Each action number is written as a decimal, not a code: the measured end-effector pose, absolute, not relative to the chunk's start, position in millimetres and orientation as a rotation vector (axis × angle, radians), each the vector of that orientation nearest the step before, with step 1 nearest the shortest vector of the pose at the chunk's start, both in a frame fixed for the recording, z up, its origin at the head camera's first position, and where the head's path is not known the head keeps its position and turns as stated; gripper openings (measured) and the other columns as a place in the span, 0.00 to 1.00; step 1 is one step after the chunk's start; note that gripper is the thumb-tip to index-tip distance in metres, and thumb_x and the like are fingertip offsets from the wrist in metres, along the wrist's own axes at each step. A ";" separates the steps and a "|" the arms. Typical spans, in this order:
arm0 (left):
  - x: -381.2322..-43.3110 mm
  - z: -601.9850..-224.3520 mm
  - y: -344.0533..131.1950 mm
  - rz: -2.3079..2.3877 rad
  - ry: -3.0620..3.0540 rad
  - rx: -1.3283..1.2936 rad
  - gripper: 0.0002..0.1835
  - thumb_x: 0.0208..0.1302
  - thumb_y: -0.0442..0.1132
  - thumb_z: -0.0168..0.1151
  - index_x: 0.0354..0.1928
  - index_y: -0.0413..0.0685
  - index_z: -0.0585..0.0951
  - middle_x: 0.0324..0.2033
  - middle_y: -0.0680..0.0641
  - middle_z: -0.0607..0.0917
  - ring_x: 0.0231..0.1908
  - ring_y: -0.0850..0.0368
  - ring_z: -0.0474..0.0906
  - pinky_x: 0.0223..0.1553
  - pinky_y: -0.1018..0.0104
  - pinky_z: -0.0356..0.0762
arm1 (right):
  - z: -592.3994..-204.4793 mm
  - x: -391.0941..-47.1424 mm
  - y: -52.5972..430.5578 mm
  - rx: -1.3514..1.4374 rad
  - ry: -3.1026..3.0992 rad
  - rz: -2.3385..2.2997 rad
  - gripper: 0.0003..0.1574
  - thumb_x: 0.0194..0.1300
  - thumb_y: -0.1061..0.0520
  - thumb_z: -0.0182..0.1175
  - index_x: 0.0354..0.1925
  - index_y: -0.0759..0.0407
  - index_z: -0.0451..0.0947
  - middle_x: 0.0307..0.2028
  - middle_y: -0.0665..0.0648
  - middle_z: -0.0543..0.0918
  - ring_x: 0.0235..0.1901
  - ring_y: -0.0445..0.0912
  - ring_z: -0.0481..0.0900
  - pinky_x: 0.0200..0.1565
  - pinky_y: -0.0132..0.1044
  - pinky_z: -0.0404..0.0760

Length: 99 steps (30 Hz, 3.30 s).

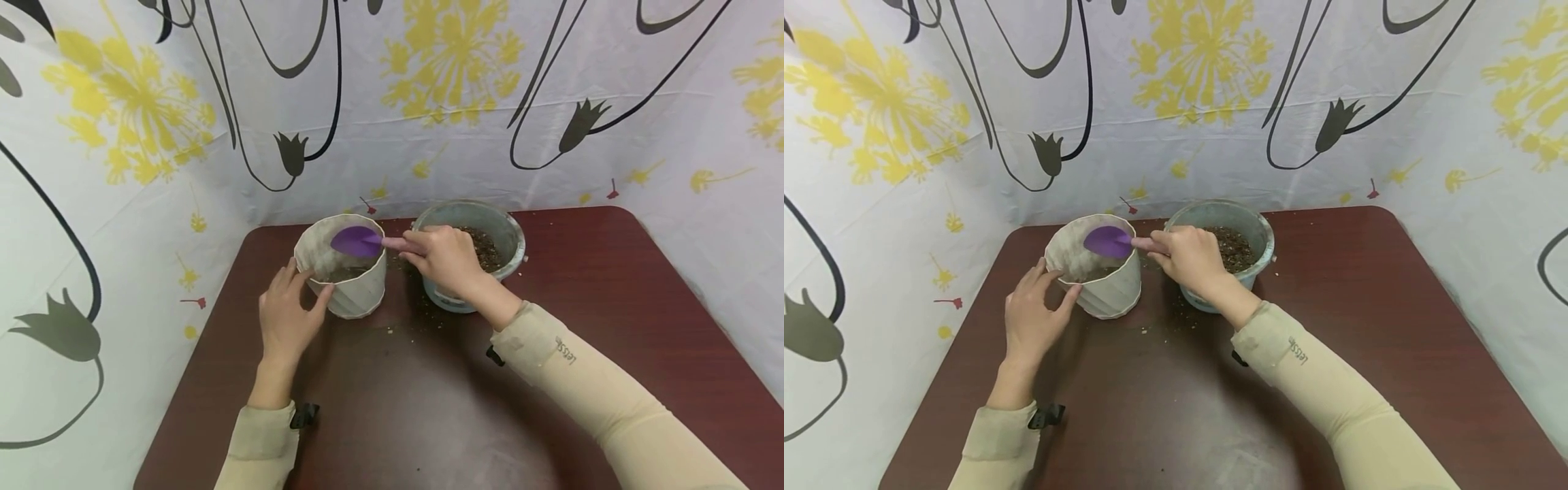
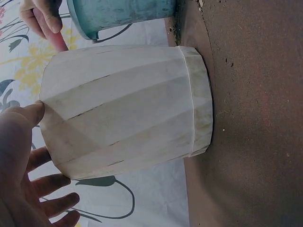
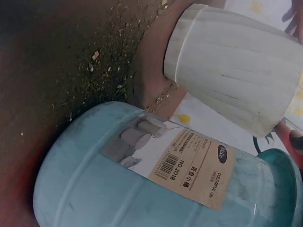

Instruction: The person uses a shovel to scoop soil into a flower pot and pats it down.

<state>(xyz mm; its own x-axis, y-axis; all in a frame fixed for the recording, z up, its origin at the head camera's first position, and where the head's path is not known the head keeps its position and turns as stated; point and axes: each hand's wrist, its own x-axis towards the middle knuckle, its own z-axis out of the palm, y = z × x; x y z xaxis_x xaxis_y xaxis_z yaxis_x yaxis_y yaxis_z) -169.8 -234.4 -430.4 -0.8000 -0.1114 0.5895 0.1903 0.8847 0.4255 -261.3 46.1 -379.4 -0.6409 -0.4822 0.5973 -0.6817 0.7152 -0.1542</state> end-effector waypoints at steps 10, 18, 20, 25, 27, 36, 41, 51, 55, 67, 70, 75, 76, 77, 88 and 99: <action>-176.2 -427.2 -227.9 -0.627 -2.397 -0.114 0.28 0.62 0.56 0.69 0.53 0.40 0.83 0.63 0.31 0.76 0.67 0.31 0.67 0.59 0.29 0.64 | -370.8 -265.4 54.8 0.794 -2.441 0.851 0.18 0.61 0.45 0.73 0.43 0.55 0.91 0.35 0.56 0.91 0.33 0.55 0.88 0.35 0.52 0.83; -186.3 -420.9 -208.1 -0.641 -2.326 -0.231 0.27 0.62 0.55 0.69 0.52 0.39 0.82 0.60 0.33 0.79 0.64 0.35 0.71 0.65 0.34 0.60 | -361.1 -268.3 72.0 0.765 -2.417 1.154 0.12 0.62 0.48 0.73 0.38 0.54 0.92 0.31 0.51 0.91 0.26 0.44 0.84 0.32 0.38 0.78; -190.4 -420.3 -202.3 -0.663 -2.301 -0.268 0.27 0.62 0.54 0.69 0.52 0.39 0.82 0.59 0.34 0.80 0.63 0.37 0.72 0.66 0.35 0.60 | -359.1 -267.9 79.6 0.752 -2.421 1.176 0.11 0.63 0.47 0.73 0.40 0.51 0.92 0.32 0.49 0.91 0.24 0.42 0.81 0.29 0.35 0.75; -198.9 -417.9 -186.6 -0.754 -2.235 -0.370 0.25 0.62 0.50 0.71 0.51 0.36 0.82 0.56 0.34 0.81 0.62 0.36 0.74 0.68 0.39 0.61 | -353.7 -265.7 100.2 0.687 -2.445 1.182 0.12 0.63 0.45 0.72 0.44 0.45 0.91 0.34 0.45 0.90 0.29 0.40 0.85 0.31 0.31 0.77; -201.3 -416.9 -179.1 -0.795 -2.217 -0.411 0.24 0.62 0.48 0.71 0.51 0.35 0.82 0.56 0.33 0.81 0.62 0.35 0.73 0.70 0.42 0.60 | -353.3 -266.0 108.7 0.656 -2.449 1.177 0.13 0.63 0.44 0.72 0.45 0.44 0.91 0.35 0.45 0.90 0.32 0.40 0.87 0.32 0.31 0.78; -209.8 -415.8 -153.0 -0.887 -2.229 -0.547 0.21 0.65 0.44 0.68 0.52 0.35 0.82 0.59 0.34 0.80 0.65 0.38 0.72 0.71 0.43 0.59 | -360.3 -270.7 142.8 0.543 -2.473 1.171 0.15 0.62 0.42 0.72 0.44 0.46 0.91 0.35 0.48 0.90 0.37 0.44 0.88 0.36 0.29 0.78; -216.1 -411.5 -143.2 -0.863 -2.262 -0.600 0.19 0.66 0.43 0.68 0.53 0.36 0.82 0.60 0.35 0.80 0.64 0.40 0.73 0.71 0.46 0.62 | -361.6 -271.0 163.7 0.457 -2.496 1.154 0.17 0.60 0.43 0.74 0.42 0.52 0.92 0.36 0.52 0.90 0.39 0.47 0.88 0.38 0.29 0.77; -211.7 -405.2 -104.7 -0.878 -2.506 -0.684 0.23 0.71 0.48 0.64 0.61 0.43 0.81 0.70 0.38 0.71 0.70 0.42 0.66 0.68 0.47 0.67 | -336.4 -263.7 207.6 0.318 -2.751 1.118 0.17 0.59 0.32 0.70 0.41 0.35 0.91 0.36 0.46 0.91 0.30 0.38 0.76 0.24 0.34 0.69; -212.5 -412.0 -94.7 -0.830 -2.614 -0.626 0.26 0.71 0.54 0.62 0.65 0.48 0.79 0.73 0.37 0.66 0.72 0.40 0.63 0.68 0.46 0.66 | -327.4 -259.3 216.3 0.353 -2.854 0.883 0.14 0.64 0.33 0.67 0.42 0.33 0.91 0.27 0.45 0.89 0.23 0.41 0.67 0.21 0.39 0.65; -218.0 -420.2 -86.0 -0.796 -2.642 -0.551 0.26 0.69 0.59 0.63 0.61 0.51 0.82 0.72 0.33 0.66 0.71 0.37 0.64 0.66 0.43 0.69 | -328.2 -260.4 198.0 0.413 -3.020 0.370 0.15 0.61 0.39 0.69 0.31 0.47 0.91 0.25 0.50 0.88 0.31 0.55 0.83 0.28 0.52 0.77; -218.8 -419.5 -86.0 -0.810 -2.656 -0.550 0.26 0.69 0.59 0.63 0.60 0.51 0.82 0.72 0.33 0.65 0.71 0.38 0.64 0.66 0.43 0.69 | -329.1 -263.1 195.7 0.474 -3.030 0.334 0.17 0.60 0.41 0.71 0.41 0.50 0.92 0.32 0.52 0.90 0.35 0.57 0.85 0.31 0.54 0.80; -220.0 -419.5 -86.5 -0.860 -2.667 -0.545 0.27 0.68 0.60 0.64 0.59 0.51 0.83 0.73 0.34 0.64 0.71 0.38 0.64 0.64 0.42 0.71 | -339.2 -269.0 191.1 0.580 -2.982 0.381 0.14 0.63 0.45 0.70 0.39 0.53 0.92 0.22 0.48 0.85 0.27 0.50 0.82 0.28 0.51 0.79; -220.3 -419.3 -86.1 -0.868 -2.666 -0.545 0.27 0.68 0.60 0.64 0.59 0.50 0.83 0.73 0.34 0.64 0.71 0.38 0.64 0.64 0.42 0.71 | -343.2 -270.4 189.9 0.613 -2.966 0.400 0.14 0.64 0.46 0.69 0.37 0.53 0.92 0.19 0.47 0.83 0.24 0.49 0.80 0.26 0.49 0.77; -220.3 -419.3 -85.9 -0.877 -2.663 -0.544 0.27 0.68 0.59 0.64 0.59 0.50 0.83 0.73 0.34 0.64 0.71 0.38 0.64 0.63 0.42 0.71 | -347.5 -271.5 188.5 0.655 -2.947 0.414 0.13 0.66 0.47 0.68 0.35 0.54 0.91 0.16 0.46 0.80 0.21 0.47 0.77 0.24 0.46 0.76; -220.8 -422.3 -86.0 -0.865 -2.658 -0.539 0.28 0.67 0.60 0.65 0.60 0.50 0.83 0.72 0.34 0.65 0.69 0.36 0.66 0.64 0.41 0.71 | -365.5 -277.4 177.5 0.875 -2.817 0.505 0.17 0.66 0.51 0.68 0.20 0.52 0.85 0.10 0.46 0.71 0.13 0.41 0.61 0.17 0.36 0.61; -220.1 -420.4 -84.9 -0.824 -2.624 -0.530 0.26 0.67 0.60 0.65 0.58 0.52 0.84 0.71 0.34 0.67 0.65 0.35 0.72 0.62 0.42 0.72 | -374.5 -280.7 179.7 1.014 -2.703 0.769 0.08 0.69 0.54 0.67 0.42 0.45 0.92 0.07 0.40 0.61 0.10 0.33 0.51 0.16 0.31 0.55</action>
